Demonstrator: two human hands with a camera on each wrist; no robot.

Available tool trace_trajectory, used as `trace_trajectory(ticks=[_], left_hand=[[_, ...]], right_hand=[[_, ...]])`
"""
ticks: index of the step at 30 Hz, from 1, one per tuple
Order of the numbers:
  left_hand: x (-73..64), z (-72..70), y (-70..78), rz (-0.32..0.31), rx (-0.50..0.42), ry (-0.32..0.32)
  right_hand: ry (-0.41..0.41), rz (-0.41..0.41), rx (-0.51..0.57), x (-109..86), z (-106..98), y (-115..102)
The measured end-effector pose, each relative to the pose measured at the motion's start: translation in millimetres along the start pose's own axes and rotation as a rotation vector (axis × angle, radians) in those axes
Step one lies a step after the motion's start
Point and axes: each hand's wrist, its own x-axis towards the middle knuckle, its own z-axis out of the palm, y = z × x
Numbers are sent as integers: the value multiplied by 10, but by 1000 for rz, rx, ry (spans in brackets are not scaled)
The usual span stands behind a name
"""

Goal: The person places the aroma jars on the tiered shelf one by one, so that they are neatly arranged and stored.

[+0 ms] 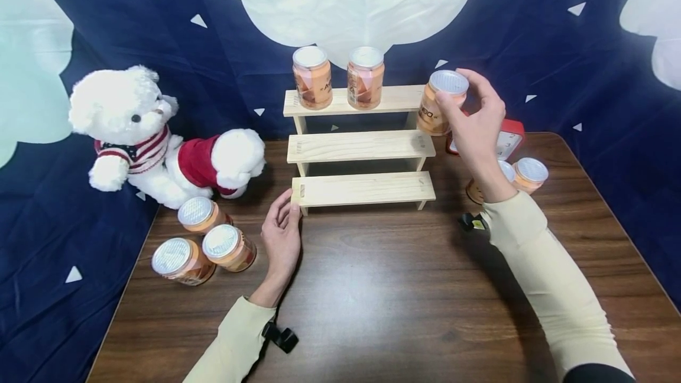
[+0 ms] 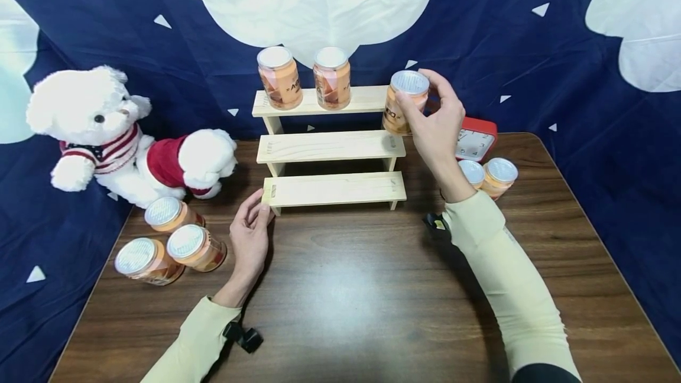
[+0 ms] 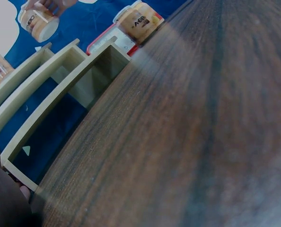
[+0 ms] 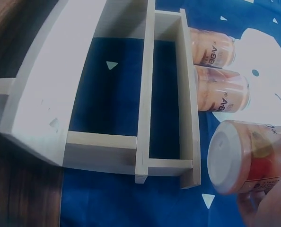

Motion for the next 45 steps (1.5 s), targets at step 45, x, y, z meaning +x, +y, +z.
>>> trace_trajectory(ticks=[45], left_hand=[[-16, -16, 11, 32, 59, -11]], right_hand=[[-27, 108, -181, 312, 337, 244]])
